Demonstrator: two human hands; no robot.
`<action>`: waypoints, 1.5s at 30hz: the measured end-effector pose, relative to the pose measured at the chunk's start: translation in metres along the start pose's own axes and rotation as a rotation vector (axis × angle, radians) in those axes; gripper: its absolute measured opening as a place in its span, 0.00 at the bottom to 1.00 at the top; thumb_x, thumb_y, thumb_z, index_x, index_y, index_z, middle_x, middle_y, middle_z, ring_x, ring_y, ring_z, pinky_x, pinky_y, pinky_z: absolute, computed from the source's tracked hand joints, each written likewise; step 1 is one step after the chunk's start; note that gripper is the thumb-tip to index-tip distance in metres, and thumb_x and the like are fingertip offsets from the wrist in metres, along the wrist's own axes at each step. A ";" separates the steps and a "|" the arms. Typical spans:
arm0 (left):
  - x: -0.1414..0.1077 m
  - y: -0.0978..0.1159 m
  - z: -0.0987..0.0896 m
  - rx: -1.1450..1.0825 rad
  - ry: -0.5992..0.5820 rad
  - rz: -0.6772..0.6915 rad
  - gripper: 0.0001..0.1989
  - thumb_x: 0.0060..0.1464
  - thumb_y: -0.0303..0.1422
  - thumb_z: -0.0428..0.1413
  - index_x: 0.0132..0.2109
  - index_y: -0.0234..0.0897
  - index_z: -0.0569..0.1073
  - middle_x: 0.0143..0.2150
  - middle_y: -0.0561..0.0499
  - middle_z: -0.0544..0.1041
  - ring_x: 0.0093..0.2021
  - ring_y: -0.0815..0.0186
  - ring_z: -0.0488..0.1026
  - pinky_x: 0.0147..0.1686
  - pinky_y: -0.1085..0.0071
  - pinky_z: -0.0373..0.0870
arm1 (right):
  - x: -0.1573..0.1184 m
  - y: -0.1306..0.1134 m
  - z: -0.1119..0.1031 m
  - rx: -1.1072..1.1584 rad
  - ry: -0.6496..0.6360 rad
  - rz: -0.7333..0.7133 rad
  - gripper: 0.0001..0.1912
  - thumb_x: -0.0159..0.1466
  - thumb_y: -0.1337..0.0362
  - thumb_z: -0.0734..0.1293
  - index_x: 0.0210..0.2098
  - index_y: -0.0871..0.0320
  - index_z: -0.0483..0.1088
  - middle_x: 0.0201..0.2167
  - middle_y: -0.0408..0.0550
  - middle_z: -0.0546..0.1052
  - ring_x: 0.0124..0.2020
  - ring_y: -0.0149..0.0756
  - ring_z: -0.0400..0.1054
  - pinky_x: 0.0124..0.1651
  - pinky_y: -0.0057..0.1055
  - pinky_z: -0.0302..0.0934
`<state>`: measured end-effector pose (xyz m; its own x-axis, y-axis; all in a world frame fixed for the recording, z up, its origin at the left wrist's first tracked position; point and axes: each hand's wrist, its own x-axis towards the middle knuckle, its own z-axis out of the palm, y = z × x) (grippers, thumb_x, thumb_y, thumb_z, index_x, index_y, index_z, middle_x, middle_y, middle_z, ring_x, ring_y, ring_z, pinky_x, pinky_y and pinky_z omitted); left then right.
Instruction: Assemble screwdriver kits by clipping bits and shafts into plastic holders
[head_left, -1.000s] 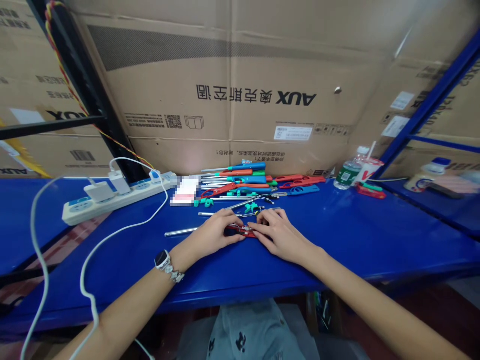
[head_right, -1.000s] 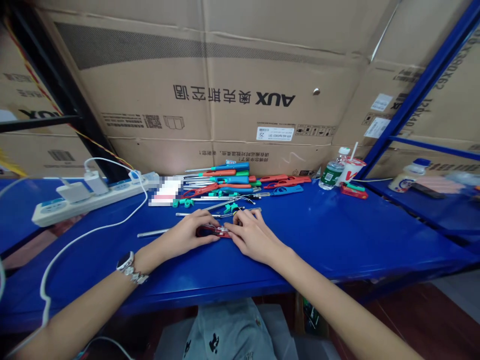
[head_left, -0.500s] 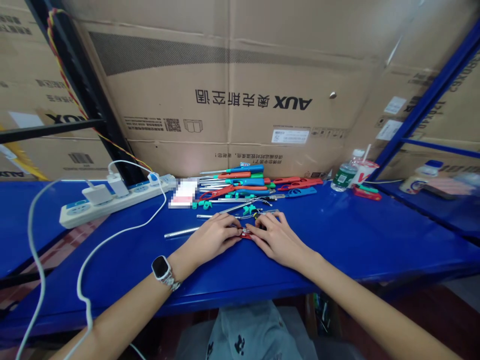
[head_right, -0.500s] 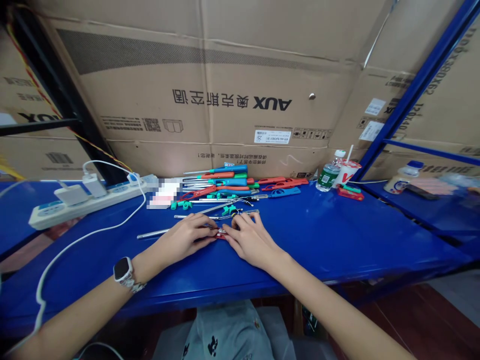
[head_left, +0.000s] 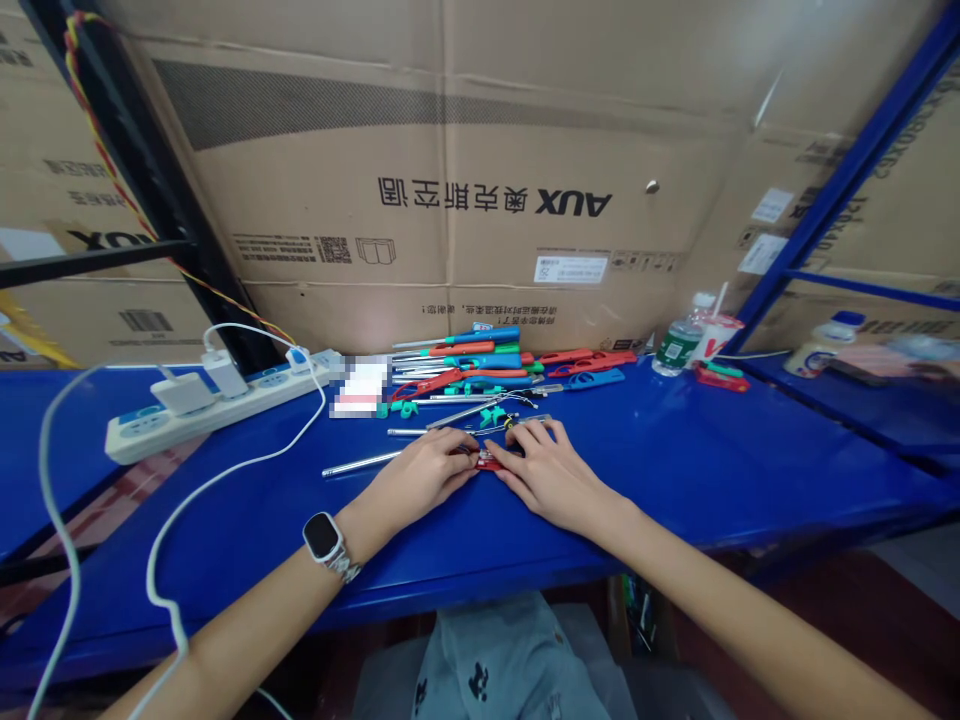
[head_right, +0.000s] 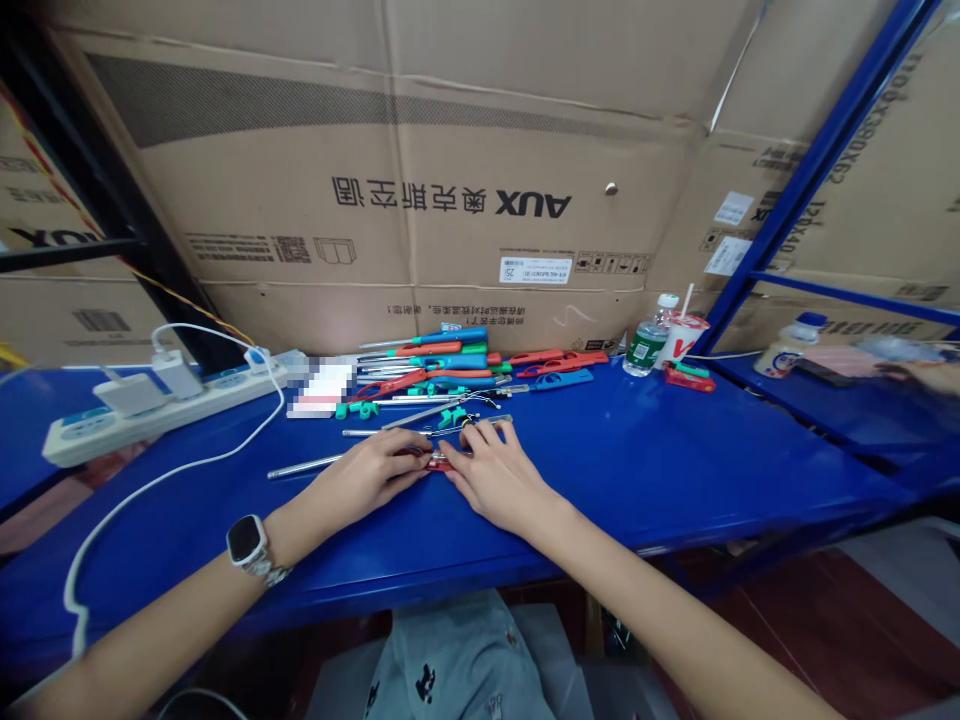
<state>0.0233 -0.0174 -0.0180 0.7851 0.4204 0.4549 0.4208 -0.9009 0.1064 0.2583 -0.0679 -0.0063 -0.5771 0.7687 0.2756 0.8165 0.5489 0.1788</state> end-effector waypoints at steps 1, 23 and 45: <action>0.000 0.000 0.001 0.001 -0.002 -0.002 0.13 0.71 0.31 0.51 0.47 0.36 0.82 0.51 0.42 0.80 0.50 0.58 0.78 0.51 0.57 0.77 | 0.000 0.000 0.000 -0.007 0.000 0.004 0.23 0.76 0.57 0.57 0.66 0.56 0.67 0.51 0.59 0.74 0.54 0.52 0.63 0.56 0.48 0.52; 0.012 0.006 0.006 0.142 -0.104 -0.049 0.13 0.72 0.33 0.51 0.50 0.34 0.79 0.46 0.43 0.79 0.45 0.57 0.77 0.48 0.58 0.76 | -0.010 0.014 -0.002 0.059 0.065 0.002 0.20 0.75 0.58 0.60 0.63 0.54 0.72 0.48 0.58 0.73 0.50 0.49 0.62 0.51 0.45 0.54; 0.001 -0.031 -0.035 -0.182 -0.197 -0.253 0.15 0.58 0.26 0.54 0.50 0.37 0.79 0.47 0.45 0.79 0.42 0.60 0.79 0.43 0.64 0.76 | 0.018 0.047 -0.001 0.269 0.133 0.013 0.14 0.73 0.60 0.63 0.51 0.52 0.79 0.42 0.52 0.74 0.47 0.43 0.67 0.51 0.43 0.56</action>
<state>-0.0047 0.0068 0.0101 0.7465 0.6290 0.2172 0.5389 -0.7629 0.3572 0.2861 -0.0290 0.0083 -0.5451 0.7362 0.4011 0.7806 0.6202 -0.0776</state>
